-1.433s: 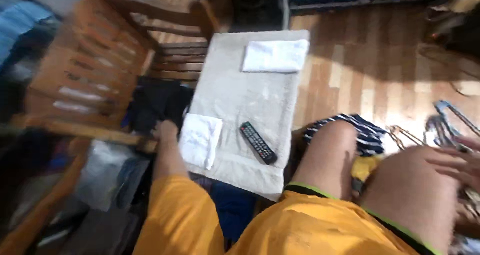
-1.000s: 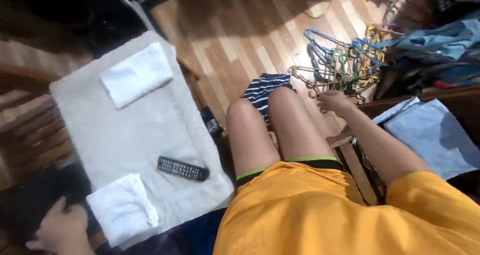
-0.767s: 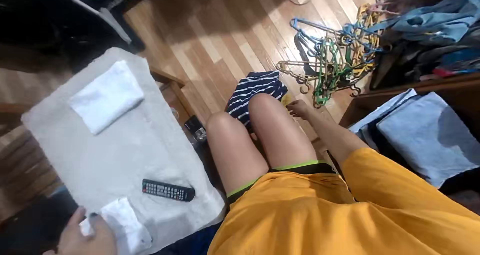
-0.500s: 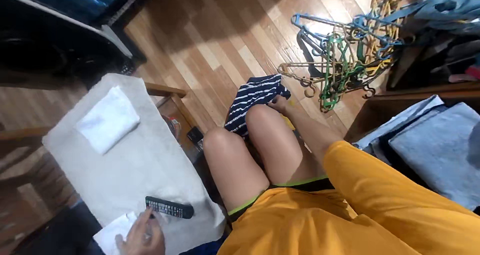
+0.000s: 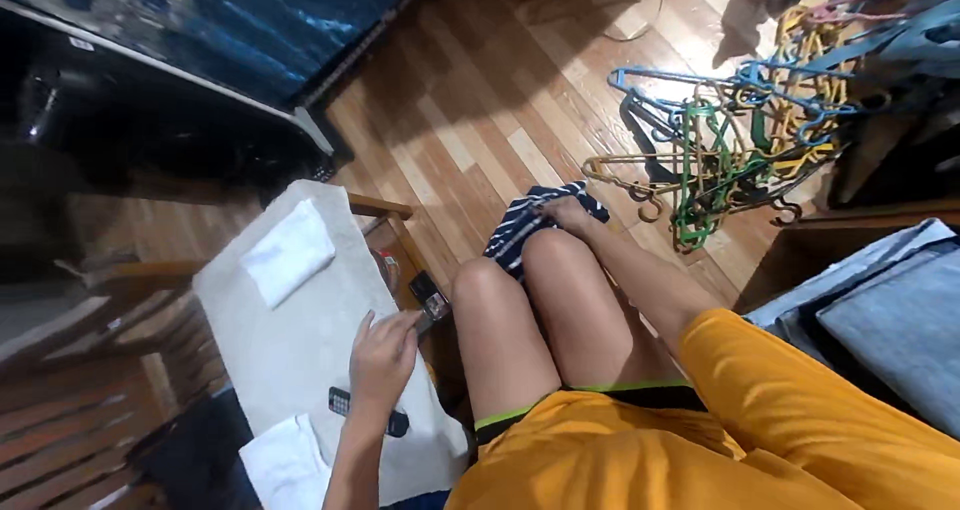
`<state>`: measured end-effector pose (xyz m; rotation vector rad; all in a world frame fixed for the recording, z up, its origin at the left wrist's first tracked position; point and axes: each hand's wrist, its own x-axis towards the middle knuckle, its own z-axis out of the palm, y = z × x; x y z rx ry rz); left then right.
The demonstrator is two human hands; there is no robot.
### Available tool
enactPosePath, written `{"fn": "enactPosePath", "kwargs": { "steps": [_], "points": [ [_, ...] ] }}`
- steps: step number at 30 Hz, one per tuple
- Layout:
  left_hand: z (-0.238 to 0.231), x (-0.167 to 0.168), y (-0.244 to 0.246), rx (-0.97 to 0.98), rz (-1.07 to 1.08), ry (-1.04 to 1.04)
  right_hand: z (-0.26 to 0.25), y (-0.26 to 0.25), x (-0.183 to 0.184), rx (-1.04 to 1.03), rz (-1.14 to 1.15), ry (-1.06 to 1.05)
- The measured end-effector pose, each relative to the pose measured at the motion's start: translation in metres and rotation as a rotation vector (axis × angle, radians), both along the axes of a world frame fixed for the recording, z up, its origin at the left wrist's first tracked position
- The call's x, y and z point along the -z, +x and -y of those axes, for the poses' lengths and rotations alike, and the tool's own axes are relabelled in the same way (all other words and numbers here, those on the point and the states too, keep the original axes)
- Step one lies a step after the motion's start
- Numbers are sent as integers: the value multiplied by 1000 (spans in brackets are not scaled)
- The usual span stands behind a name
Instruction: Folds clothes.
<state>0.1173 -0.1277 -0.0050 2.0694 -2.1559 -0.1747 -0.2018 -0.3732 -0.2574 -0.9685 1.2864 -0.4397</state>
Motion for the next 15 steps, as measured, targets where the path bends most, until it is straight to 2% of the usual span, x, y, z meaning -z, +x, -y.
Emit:
{"fn": "enactPosePath", "kwargs": {
  "steps": [3,5,8,10,12,15],
  "points": [
    [45,-4,-22,28,-86,20,1,12,-94,-255,350,-190],
    [81,-19,-44,-1,-197,39,-16,10,-150,-436,503,-330],
    [126,-38,-73,-42,-323,95,-55,-21,-206,-556,602,-520],
    [141,-42,-90,46,-316,171,-78,-57,-217,-589,610,-551],
    [142,-39,-113,161,-261,310,-97,-100,-210,-633,558,-502],
    [129,3,-139,314,-142,576,-124,-152,-199,-719,304,-330]
  ]
}}
